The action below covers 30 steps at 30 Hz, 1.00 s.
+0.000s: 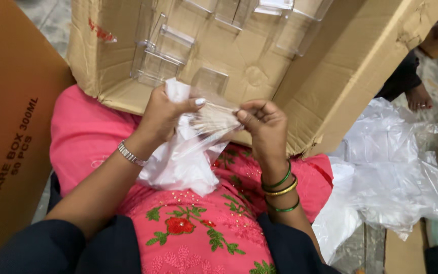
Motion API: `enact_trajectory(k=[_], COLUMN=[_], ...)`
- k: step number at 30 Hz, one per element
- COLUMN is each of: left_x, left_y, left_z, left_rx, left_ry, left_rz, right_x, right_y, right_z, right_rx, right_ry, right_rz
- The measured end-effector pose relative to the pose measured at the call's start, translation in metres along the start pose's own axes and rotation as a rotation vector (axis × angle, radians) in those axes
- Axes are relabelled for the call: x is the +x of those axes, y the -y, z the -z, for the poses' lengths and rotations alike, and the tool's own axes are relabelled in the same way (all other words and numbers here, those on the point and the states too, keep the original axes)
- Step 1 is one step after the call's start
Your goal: The person sits on the floor in front of an open cardboard carton and packs clear plastic boxes. They place plastic boxes into the carton, wrap boxes in clear plastic bags, and use a roll of red tape during packing.
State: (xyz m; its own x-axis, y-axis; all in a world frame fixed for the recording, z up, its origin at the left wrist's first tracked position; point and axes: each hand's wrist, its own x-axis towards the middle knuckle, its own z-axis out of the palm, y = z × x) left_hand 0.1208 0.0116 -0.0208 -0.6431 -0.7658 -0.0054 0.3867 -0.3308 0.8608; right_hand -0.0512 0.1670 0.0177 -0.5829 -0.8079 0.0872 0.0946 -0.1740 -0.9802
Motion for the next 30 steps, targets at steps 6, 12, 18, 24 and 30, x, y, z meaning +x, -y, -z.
enact_trajectory(k=[6, 12, 18, 24, 30], left_x=[0.018, 0.019, 0.091, 0.173, 0.17], left_y=[0.018, 0.029, 0.04, 0.085, 0.118], left_z=[-0.003, 0.003, 0.032, 0.02, 0.039], left_rx=[0.059, -0.417, -0.063, 1.19, 1.254], left_ry=[-0.045, 0.427, 0.459, -0.113, -0.083], left_rz=[0.015, 0.431, 0.232, 0.131, 0.398], right_x=[-0.001, 0.027, 0.081, 0.179, 0.173], right_y=[-0.04, -0.034, -0.005, -0.128, -0.204], right_z=[0.004, 0.03, 0.071, 0.045, 0.054], right_rx=[-0.02, 0.579, 0.42, -0.548, -0.542], right_ry=[-0.038, 0.043, 0.053, -0.193, 0.311], right_rz=[-0.023, -0.447, -0.143, -0.424, -0.128])
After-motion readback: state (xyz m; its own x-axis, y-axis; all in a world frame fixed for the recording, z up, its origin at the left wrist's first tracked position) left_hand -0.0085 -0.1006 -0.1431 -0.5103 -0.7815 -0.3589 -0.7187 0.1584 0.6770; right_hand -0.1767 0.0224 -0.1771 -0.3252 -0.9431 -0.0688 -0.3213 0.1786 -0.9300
